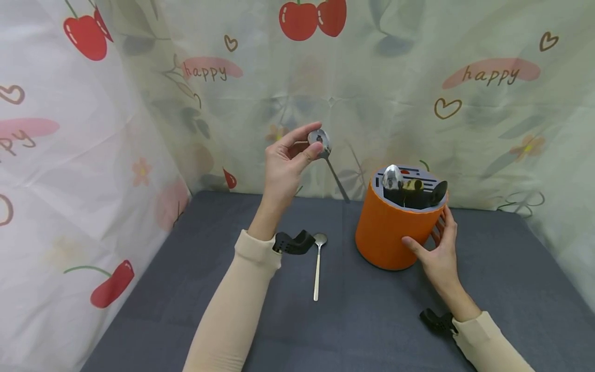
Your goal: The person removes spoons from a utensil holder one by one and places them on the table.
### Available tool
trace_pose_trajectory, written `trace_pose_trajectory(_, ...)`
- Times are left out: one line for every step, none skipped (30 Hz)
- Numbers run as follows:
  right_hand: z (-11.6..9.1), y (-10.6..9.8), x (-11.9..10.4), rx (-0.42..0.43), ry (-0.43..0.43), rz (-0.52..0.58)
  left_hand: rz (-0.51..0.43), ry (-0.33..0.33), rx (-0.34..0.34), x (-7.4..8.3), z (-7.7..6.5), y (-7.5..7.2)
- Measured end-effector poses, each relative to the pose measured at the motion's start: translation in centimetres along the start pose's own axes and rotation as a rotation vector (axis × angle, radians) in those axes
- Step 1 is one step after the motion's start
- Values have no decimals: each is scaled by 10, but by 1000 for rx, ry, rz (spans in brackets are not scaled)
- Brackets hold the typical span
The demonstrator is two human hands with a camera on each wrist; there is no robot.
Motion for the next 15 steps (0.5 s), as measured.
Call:
trace_pose_trajectory(0,0,0,0,0,1,19,-14,-10,-2,0,-2)
trace_pose_trajectory(0,0,0,-1,-1,0,37,-27,-19,-4,-1,-4)
trace_pose_trajectory(0,0,0,-1,-2,0,55,-37,-28,-6,-1,-7)
trace_pose_trajectory(0,0,0,-1,-4,1,67,-47,-36,-8,-2,-9)
trace_pose_trajectory(0,0,0,-1,-6,2,75,-58,-44,-10,-3,-11)
trace_pose_trajectory(0,0,-1,-1,-8,2,83,-67,-51,-12,-4,-13)
trace_pose_trajectory(-1,0,-1,-1,-10,2,91,-78,-56,-14,-5,-16)
trace_pose_trajectory(-1,0,-1,-1,-12,0,101,-90,-62,-17,-7,-18)
trace_pose_trajectory(-1,0,-1,-1,-14,-1,110,-102,-67,-20,-8,-21)
trace_pose_trajectory(-1,0,-1,0,-15,-1,122,-118,-71,-23,-10,-24)
trace_pose_trajectory(-1,0,-1,0,-17,-2,136,-134,-75,-26,-12,-27)
trace_pose_trajectory(-1,0,-1,0,-20,-2,149,-154,-78,-30,-14,-30)
trace_pose_trajectory(-1,0,-1,0,-21,-3,160,-177,-78,-34,-16,-34)
trace_pose_trajectory(-1,0,-2,-1,-23,-2,170,-204,-77,-39,-18,-38)
trace_pose_trajectory(-1,-1,-2,-2,-24,0,176,-235,-74,-44,-20,-42)
Point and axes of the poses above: each hand's wrist, its own z-axis towards the middle knuckle, its own y-axis out of the palm, x = y × z, the point moved 6 cm from there along z, towards the middle knuckle, and after that the axes turned 9 degrees about x, right-handed, at the moved point
